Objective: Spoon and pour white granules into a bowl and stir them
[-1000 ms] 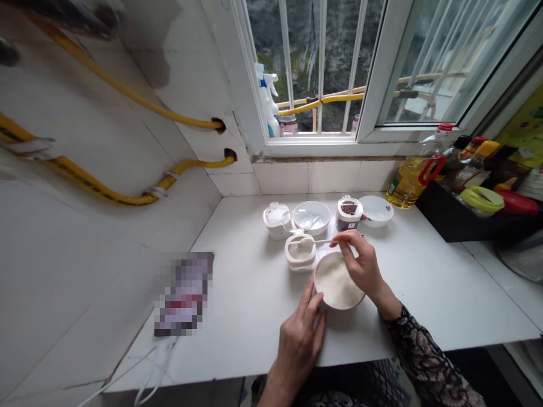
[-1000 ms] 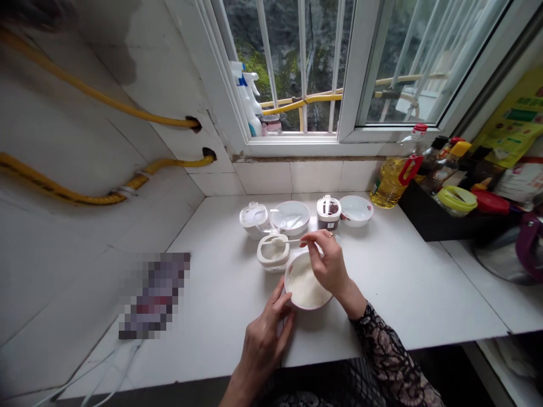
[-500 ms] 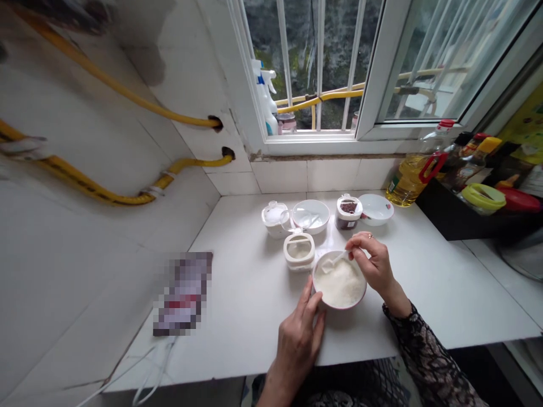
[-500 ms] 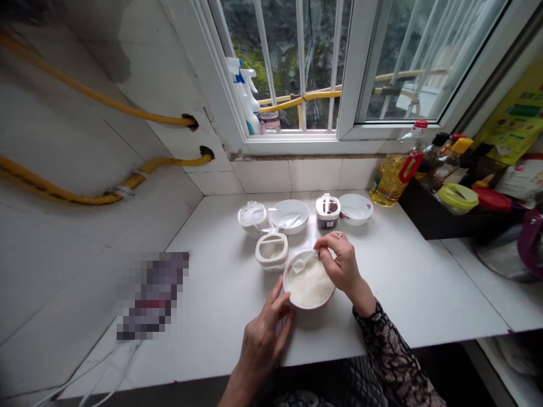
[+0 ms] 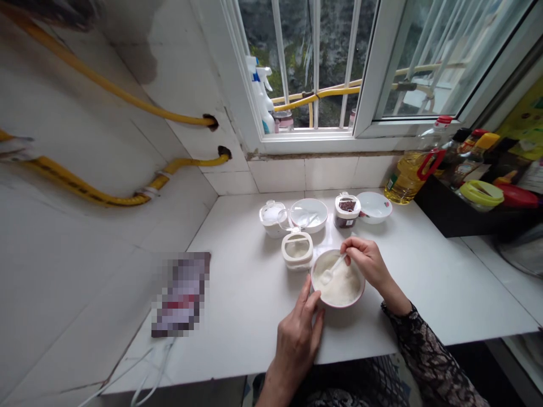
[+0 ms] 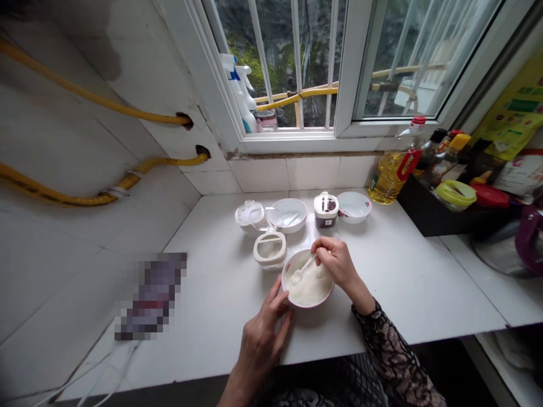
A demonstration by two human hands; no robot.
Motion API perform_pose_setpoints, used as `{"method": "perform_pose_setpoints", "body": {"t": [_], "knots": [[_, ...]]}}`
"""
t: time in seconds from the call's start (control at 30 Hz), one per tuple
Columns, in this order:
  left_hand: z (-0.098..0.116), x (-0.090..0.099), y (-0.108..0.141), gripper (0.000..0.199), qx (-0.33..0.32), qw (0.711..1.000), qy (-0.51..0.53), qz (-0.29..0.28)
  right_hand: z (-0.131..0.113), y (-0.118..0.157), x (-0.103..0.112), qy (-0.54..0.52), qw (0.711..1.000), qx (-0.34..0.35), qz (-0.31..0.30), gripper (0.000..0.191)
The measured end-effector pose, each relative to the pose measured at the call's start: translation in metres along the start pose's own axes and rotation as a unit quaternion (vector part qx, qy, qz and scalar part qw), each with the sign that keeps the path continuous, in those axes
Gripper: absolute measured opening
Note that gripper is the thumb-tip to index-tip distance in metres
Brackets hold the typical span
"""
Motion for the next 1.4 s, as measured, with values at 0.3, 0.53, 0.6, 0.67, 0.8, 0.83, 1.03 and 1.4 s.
{"method": "perform_pose_setpoints", "body": {"t": [0.3,0.53,0.6,0.67,0.8,0.83,1.03,1.4], "knots": [[-0.001,-0.001,0.000,0.037,0.005,1.000,0.004,-0.003,0.018,-0.004,0.003,-0.132,0.985,-0.105,0.022,0.014],[-0.001,0.000,0.000,0.038,0.008,1.000,0.006,-0.001,0.026,-0.006,0.002,-0.156,0.979,-0.126,0.025,0.012],[-0.001,-0.001,0.000,0.039,0.009,1.000,0.005,-0.003,0.028,-0.008,0.003,-0.166,0.977,-0.127,0.034,0.012],[-0.001,0.000,0.000,0.038,0.007,1.000,0.003,-0.002,0.028,-0.011,0.003,-0.171,0.977,-0.123,0.042,0.011],[0.001,0.001,-0.002,0.036,-0.003,1.000,-0.004,0.004,0.015,-0.014,0.001,-0.156,0.983,-0.071,0.070,0.012],[0.001,0.001,-0.002,0.036,-0.003,1.000,-0.004,0.004,0.008,-0.014,0.001,-0.141,0.986,-0.041,0.078,0.012],[0.001,0.002,-0.003,0.037,-0.004,1.000,-0.001,0.004,-0.065,0.012,-0.025,0.103,0.945,0.306,0.048,0.020],[0.001,0.001,-0.002,0.035,-0.003,1.000,-0.002,0.003,-0.059,0.017,0.013,0.097,0.948,0.281,0.118,0.020]]}}
Point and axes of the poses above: each hand's wrist, its own y-axis away from the middle knuckle, its own x-axis out of the back of the hand, z = x × y, the point moved 9 cm from there along -y, towards the middle knuckle, and after that the axes turned 4 degrees about z, right-handed, at the moved point
